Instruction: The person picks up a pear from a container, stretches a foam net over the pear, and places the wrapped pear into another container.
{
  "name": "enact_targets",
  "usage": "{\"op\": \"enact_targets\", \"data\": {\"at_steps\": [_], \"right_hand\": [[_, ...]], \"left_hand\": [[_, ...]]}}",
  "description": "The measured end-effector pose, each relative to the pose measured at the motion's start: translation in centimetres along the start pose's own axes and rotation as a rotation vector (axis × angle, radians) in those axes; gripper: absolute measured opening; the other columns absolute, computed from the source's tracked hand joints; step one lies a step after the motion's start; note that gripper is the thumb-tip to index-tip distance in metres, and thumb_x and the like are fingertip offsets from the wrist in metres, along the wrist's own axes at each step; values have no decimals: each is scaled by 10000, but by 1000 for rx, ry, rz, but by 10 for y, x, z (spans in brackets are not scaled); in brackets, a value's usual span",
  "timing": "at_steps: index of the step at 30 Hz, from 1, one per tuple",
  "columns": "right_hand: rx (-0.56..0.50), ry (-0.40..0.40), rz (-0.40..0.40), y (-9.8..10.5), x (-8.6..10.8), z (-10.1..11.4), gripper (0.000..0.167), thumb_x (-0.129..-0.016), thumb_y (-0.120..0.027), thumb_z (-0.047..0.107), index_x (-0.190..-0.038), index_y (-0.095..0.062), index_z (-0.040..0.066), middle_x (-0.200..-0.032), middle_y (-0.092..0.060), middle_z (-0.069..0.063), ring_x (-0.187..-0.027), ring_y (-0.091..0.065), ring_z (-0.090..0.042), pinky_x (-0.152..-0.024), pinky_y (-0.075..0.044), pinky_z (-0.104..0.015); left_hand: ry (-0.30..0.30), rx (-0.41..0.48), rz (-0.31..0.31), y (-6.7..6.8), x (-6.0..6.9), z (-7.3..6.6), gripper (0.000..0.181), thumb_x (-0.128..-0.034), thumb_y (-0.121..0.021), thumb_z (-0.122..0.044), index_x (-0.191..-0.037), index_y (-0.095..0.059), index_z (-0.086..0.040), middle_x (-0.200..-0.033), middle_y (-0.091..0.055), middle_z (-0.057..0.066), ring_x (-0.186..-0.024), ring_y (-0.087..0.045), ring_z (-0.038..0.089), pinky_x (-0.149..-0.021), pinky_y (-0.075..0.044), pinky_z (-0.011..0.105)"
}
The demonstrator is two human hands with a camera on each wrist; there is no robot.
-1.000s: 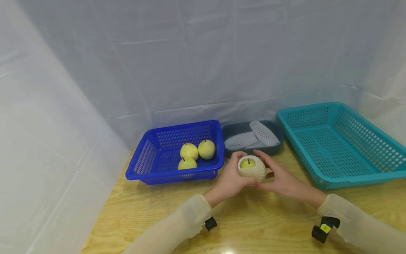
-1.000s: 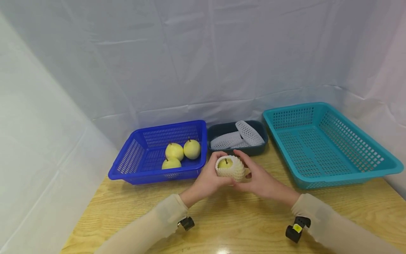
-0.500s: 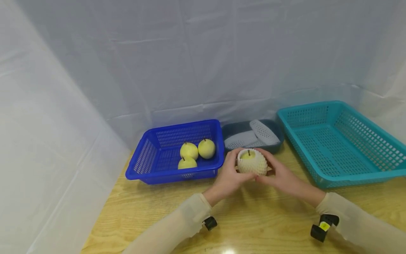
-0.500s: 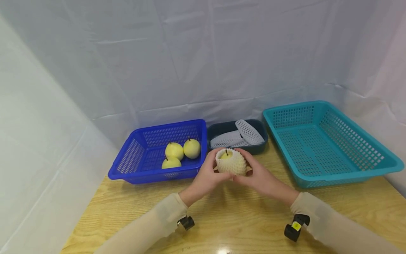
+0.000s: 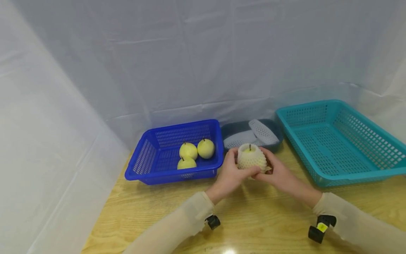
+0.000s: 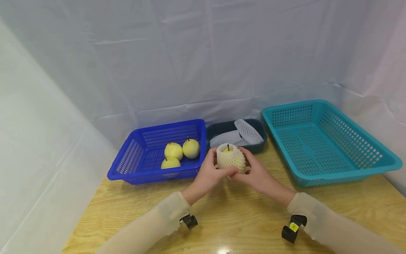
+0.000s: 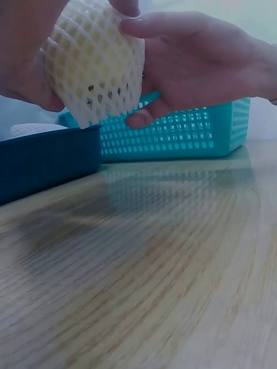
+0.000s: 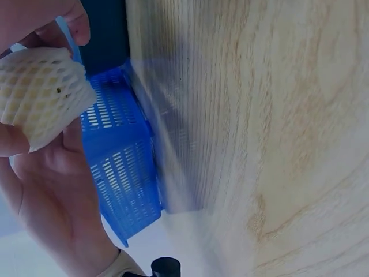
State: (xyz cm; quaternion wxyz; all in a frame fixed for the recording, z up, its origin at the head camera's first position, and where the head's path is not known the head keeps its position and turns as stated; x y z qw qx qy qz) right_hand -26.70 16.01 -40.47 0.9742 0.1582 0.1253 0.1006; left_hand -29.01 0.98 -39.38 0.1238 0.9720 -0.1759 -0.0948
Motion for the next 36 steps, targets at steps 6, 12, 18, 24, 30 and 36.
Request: {"op": "enact_targets", "data": {"at_steps": [6, 12, 18, 24, 30, 36], "right_hand": [[-78, 12, 36, 1, 1, -1, 791, -948, -686, 99, -1577, -213, 26, -1469, -412, -267, -1198, -528, -281, -846, -560, -267], [-125, -26, 61, 6, 3, -2, 617, -1040, -538, 176, -1568, -256, 28, -1423, -482, -264, -1100, -583, -95, -884, -542, -332], [-125, -74, 49, 7, 6, -2, 619, -1033, -566, 215, -1553, -288, 25, -1395, -513, -253, -1093, -600, -112, -895, -549, -388], [-158, -74, 73, 4, 5, -1, 666, -1031, -579, 226, -1573, -241, 33, -1490, -442, -269, -1242, -561, -289, -891, -552, -330], [-166, -88, 82, 2, 4, 0, 694, -1035, -575, 254, -1592, -202, 71, -1527, -408, -258, -1318, -490, -394, -914, -537, -305], [-158, -78, 61, 2, 6, 4, 673, -1042, -559, 237, -1592, -208, 70, -1521, -412, -263, -1336, -465, -413, -898, -535, -290]], "left_hand": [[32, 24, -16, 3, -2, -3, 629, -874, -779, -350, -1383, -464, -159, -1252, -589, 44, -1074, -601, 172, -875, -547, 345], [49, 106, -28, 5, -4, -3, 560, -946, -688, -288, -1420, -441, -121, -1304, -574, 115, -1150, -595, 239, -943, -539, 404], [40, 137, -31, 6, -3, -2, 537, -954, -629, -226, -1425, -427, -66, -1303, -578, 158, -1141, -592, 240, -969, -517, 400], [48, 217, -31, 4, -3, -1, 549, -927, -588, -190, -1425, -416, -36, -1224, -613, 198, -984, -616, 175, -855, -538, 325], [70, 267, -1, 1, -2, -1, 532, -943, -557, -226, -1424, -419, -46, -1273, -573, 160, -1015, -599, 166, -880, -530, 330], [84, 182, 36, -1, 0, -1, 649, -952, -661, -364, -1484, -371, -133, -1317, -566, 97, -1131, -590, 189, -955, -514, 364]]}}
Point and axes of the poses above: each hand's wrist, its own x-axis away from the middle knuckle, its own y-axis out of the back of the hand, z = x × y, the point moved 7 cm from there along -x, towards the middle knuckle
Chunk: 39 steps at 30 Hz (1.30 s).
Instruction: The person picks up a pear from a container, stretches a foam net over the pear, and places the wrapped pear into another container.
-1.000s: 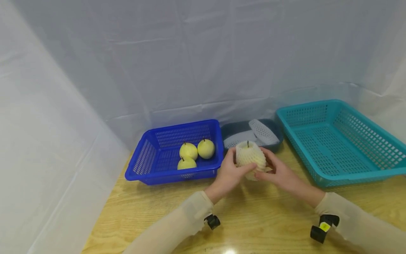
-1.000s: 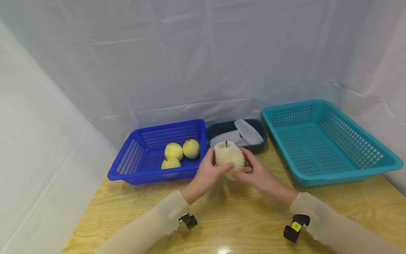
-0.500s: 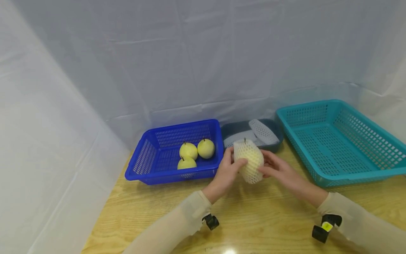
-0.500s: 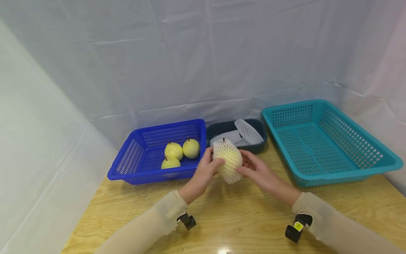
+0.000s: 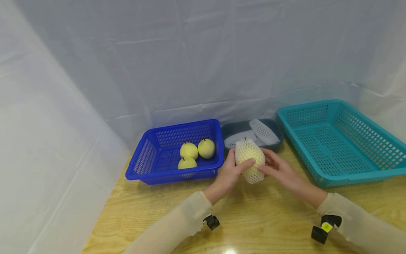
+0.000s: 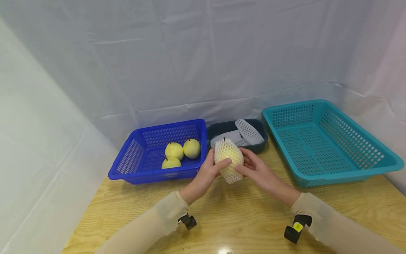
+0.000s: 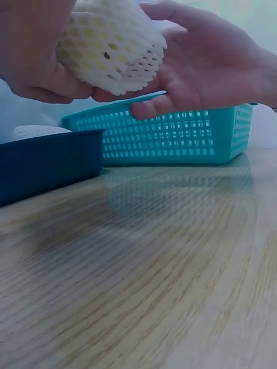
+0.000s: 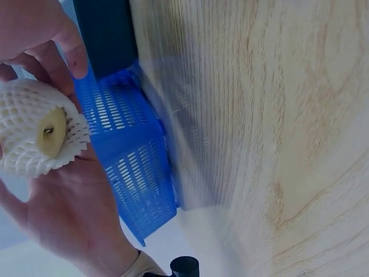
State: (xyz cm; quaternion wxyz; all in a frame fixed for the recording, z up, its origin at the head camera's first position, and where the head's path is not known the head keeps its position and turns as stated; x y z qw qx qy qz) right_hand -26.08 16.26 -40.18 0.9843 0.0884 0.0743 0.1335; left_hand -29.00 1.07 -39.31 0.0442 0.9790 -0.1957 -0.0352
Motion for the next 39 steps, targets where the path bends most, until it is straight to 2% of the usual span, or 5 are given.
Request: {"op": "enact_targets", "data": {"at_steps": [6, 13, 23, 28, 39], "right_hand": [[-6, -14, -9, 0, 0, 0, 681, -1034, -577, 242, -1589, -221, 72, -1504, -431, -265, -1316, -488, -393, -886, -542, -291], [-63, 49, 26, 0, -1, 1, 596, -1070, -488, 219, -1570, -235, 16, -1460, -446, -308, -1083, -621, -99, -868, -563, -366], [-66, 17, 69, 1, 3, 5, 717, -1041, -557, 213, -1611, -138, 100, -1520, -368, -259, -1260, -547, -266, -917, -549, -357], [39, 4, -4, 11, 9, 14, 799, -993, -644, 199, -1606, -143, 98, -1498, -371, -259, -1305, -477, -392, -896, -536, -273], [293, -51, -119, 35, 23, 45, 862, -947, -701, 274, -1606, -172, 109, -1404, -442, -240, -1137, -563, -339, -796, -535, -345]], "left_hand": [[7, -84, -35, 3, 2, -3, 706, -910, -706, -422, -1479, -390, -151, -1280, -593, 71, -1122, -597, 191, -963, -510, 368], [-24, -51, -63, 5, 1, -8, 629, -920, -698, -326, -1450, -435, -112, -1265, -601, 94, -1093, -598, 195, -948, -519, 367], [-32, -24, 2, -7, 1, -7, 651, -907, -732, -333, -1455, -422, -167, -1309, -590, 96, -1129, -603, 209, -919, -538, 376], [-59, 56, 50, -26, -2, -12, 633, -937, -702, -308, -1461, -392, -135, -1367, -528, 90, -1183, -563, 194, -979, -505, 356], [-95, 142, 149, -54, -1, -28, 656, -971, -663, -284, -1522, -315, -210, -1400, -486, 12, -1203, -552, 131, -999, -488, 312]]}}
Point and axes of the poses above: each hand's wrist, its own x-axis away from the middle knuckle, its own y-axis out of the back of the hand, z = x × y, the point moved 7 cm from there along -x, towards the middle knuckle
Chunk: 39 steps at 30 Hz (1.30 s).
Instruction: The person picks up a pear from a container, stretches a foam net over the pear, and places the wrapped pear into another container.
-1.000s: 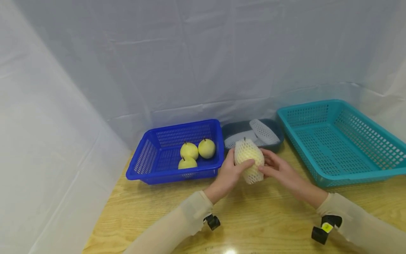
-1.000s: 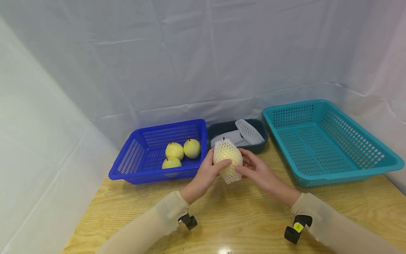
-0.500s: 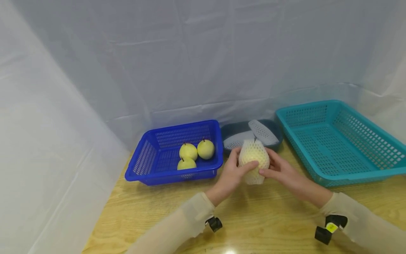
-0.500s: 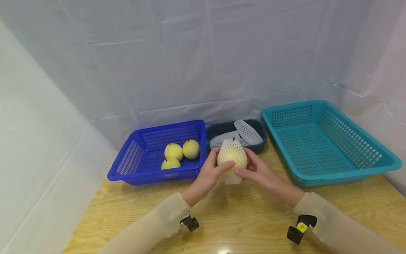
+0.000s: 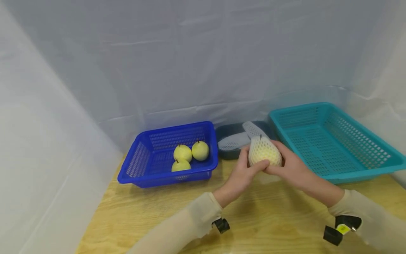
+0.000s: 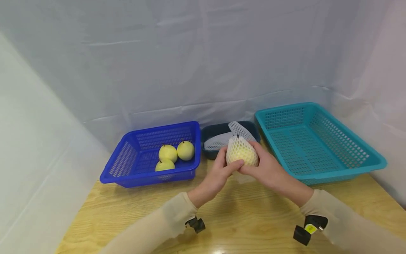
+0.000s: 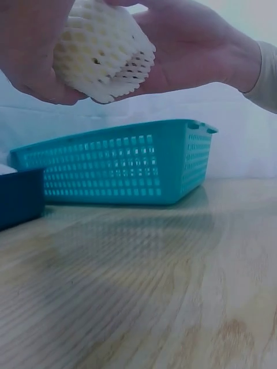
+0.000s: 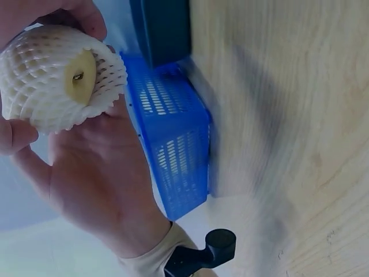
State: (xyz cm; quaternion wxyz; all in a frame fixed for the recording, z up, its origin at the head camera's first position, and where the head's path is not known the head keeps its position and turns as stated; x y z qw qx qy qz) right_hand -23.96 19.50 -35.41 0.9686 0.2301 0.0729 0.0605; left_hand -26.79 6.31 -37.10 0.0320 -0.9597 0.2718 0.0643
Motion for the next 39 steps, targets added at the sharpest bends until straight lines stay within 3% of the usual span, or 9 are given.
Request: {"op": "enact_targets", "data": {"at_steps": [7, 11, 13, 16, 20, 25, 28, 33, 39], "right_hand": [[39, -36, -27, 20, 4, 3, 861, -954, -682, 270, -1612, -146, 123, -1424, -420, -248, -1172, -547, -374, -798, -540, -374], [64, -77, -50, 38, 1, 3, 881, -957, -666, 293, -1621, -108, 138, -1449, -402, -259, -1199, -537, -412, -798, -552, -410], [80, -108, -57, 49, 0, 2, 894, -958, -660, 323, -1625, -88, 155, -1463, -389, -265, -1218, -524, -430, -801, -554, -436], [115, -146, -67, 65, -4, 1, 911, -960, -652, 361, -1628, -66, 160, -1469, -377, -279, -1237, -503, -452, -806, -552, -466], [175, -177, -85, 86, -12, 2, 918, -960, -641, 395, -1628, -60, 154, -1470, -379, -281, -1241, -490, -453, -822, -539, -496], [247, -186, -101, 108, -27, 1, 923, -954, -637, 428, -1624, -80, 125, -1449, -402, -280, -1199, -512, -434, -781, -529, -454], [292, -190, -103, 118, -35, -1, 919, -951, -638, 445, -1616, -108, 96, -1412, -431, -276, -1161, -530, -419, -750, -522, -429], [340, -191, -112, 132, -50, -4, 899, -945, -636, 442, -1602, -150, 69, -1367, -462, -256, -1101, -537, -387, -734, -510, -421], [370, -189, -123, 149, -63, -10, 916, -938, -641, 445, -1595, -147, 42, -1381, -447, -265, -1087, -529, -387, -723, -508, -429]], "left_hand": [[-4, 69, 73, -13, -5, 0, 591, -1020, -584, -289, -1532, -307, -187, -1335, -571, 92, -1109, -601, 144, -912, -533, 338], [9, 80, 93, -17, -8, 6, 562, -1013, -586, -184, -1517, -341, -135, -1281, -617, 168, -1069, -637, 170, -905, -559, 393], [38, 44, 93, -18, -9, 12, 601, -984, -621, -137, -1520, -349, -128, -1271, -628, 150, -1052, -647, 159, -885, -567, 370], [99, -78, 84, -22, -12, 22, 596, -951, -652, -127, -1491, -402, -86, -1203, -661, 104, -974, -676, 176, -829, -577, 325], [196, -155, 109, -39, -23, 34, 481, -936, -634, -139, -1389, -519, -27, -1071, -711, 140, -906, -714, 301, -815, -595, 412], [297, -71, 126, -68, -38, 45, 297, -952, -637, -159, -1195, -613, 11, -990, -721, 275, -875, -728, 391, -804, -596, 489], [325, -43, 133, -83, -47, 46, 239, -969, -658, -230, -1063, -658, -10, -955, -721, 286, -853, -724, 423, -793, -594, 511], [364, -29, 156, -95, -61, 51, 256, -978, -656, -269, -964, -690, -16, -895, -721, 281, -807, -716, 448, -823, -572, 560], [388, -5, 144, -105, -71, 60, 154, -966, -672, -152, -937, -630, -7, -783, -717, 231, -885, -701, 495, -800, -580, 538]]}}
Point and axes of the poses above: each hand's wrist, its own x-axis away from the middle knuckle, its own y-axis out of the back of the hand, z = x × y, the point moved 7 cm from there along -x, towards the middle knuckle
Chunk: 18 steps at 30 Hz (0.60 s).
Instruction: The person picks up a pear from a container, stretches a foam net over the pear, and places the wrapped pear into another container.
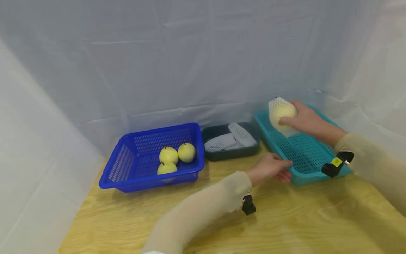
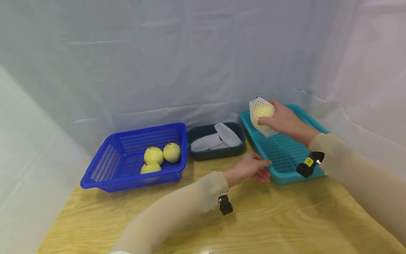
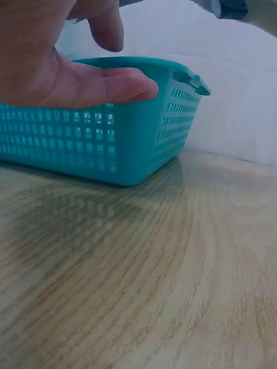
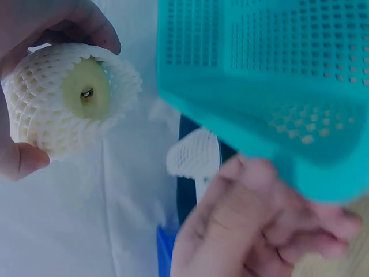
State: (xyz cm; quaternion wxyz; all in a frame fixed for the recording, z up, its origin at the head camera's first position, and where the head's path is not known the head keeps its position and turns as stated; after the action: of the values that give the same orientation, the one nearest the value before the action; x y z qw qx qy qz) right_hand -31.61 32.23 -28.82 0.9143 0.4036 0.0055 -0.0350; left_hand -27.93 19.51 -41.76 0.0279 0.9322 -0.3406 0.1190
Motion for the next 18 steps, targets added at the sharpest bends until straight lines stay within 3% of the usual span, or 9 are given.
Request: {"op": "enact_targets", "data": {"at_steps": [5, 11, 18], "right_hand": [[71, 51, -15, 3, -17, -3, 880, -917, -661, 391, -1566, -203, 14, -1294, -497, -271, -959, -555, -356, -631, -495, -386], [204, 173, -10, 12, -41, -6, 837, -882, -707, 317, -1512, -282, -34, -1199, -563, -270, -895, -588, -347, -596, -498, -379], [481, 291, 81, 11, -73, -22, 787, -844, -761, 310, -1440, -374, -28, -1200, -565, -277, -886, -586, -327, -620, -480, -404]], "left_hand": [[12, 55, 7, -4, -2, 1, 90, -968, -633, -53, -901, -623, 6, -804, -718, 266, -927, -691, 503, -747, -601, 485], [18, 130, 7, -8, -3, 0, 131, -972, -585, -14, -1014, -649, 92, -828, -707, 322, -950, -678, 506, -740, -611, 435], [29, 176, -23, -9, 0, -1, 126, -960, -570, 13, -983, -644, 112, -829, -692, 353, -956, -661, 524, -742, -610, 427]]}}
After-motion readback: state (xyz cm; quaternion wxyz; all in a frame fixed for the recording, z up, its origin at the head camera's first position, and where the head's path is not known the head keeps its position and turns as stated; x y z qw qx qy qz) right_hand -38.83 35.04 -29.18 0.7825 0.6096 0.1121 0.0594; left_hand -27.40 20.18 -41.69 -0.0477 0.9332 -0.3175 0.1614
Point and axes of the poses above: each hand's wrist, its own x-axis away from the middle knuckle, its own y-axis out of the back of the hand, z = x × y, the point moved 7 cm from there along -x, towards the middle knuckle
